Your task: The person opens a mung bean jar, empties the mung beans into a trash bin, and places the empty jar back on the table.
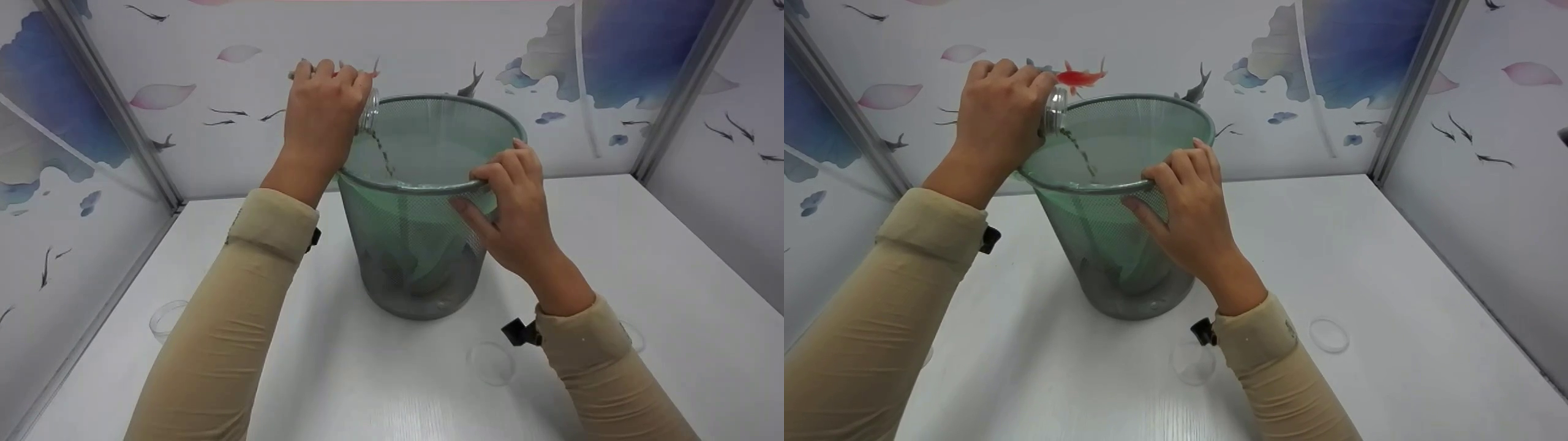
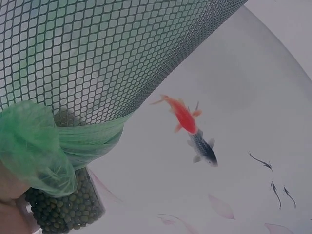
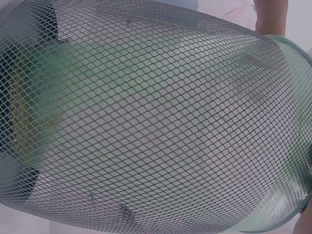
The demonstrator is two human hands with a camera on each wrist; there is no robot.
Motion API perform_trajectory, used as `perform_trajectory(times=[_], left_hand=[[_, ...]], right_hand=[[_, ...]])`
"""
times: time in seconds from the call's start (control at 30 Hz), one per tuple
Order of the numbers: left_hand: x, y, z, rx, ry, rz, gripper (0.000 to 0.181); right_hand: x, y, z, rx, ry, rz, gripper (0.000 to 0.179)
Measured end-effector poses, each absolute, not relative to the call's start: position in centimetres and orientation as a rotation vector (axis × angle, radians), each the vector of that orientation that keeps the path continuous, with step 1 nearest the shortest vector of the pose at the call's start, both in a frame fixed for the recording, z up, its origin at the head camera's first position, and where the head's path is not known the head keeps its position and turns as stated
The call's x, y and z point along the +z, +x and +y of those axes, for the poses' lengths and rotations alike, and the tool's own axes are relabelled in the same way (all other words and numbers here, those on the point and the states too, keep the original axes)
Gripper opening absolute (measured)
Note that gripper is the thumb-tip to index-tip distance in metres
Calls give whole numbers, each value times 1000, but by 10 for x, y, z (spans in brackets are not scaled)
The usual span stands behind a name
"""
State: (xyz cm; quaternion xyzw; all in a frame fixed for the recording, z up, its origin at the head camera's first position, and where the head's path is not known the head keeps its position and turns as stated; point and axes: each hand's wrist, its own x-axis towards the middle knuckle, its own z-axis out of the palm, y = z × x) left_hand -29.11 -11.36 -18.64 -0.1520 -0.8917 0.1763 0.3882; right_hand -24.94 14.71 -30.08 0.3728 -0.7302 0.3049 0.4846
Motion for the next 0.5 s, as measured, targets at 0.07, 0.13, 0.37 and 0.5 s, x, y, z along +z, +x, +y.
perform_trajectory(times=[0.07, 0.13, 0.37, 0.5], left_hand=[[-186, -291, -113, 447, -389, -2272, 32], [-186, -291, -113, 441, -392, -2274, 32], [-186, -291, -114, 434, -396, -2284, 26], [-185, -291, -114, 440, -398, -2290, 27]], right_hand=[[-301, -249, 147, 743, 907, -1779, 42], [-301, -249, 147, 745, 907, -1780, 43], [-300, -249, 146, 745, 906, -1779, 43], [-301, -249, 147, 741, 902, -1781, 43]])
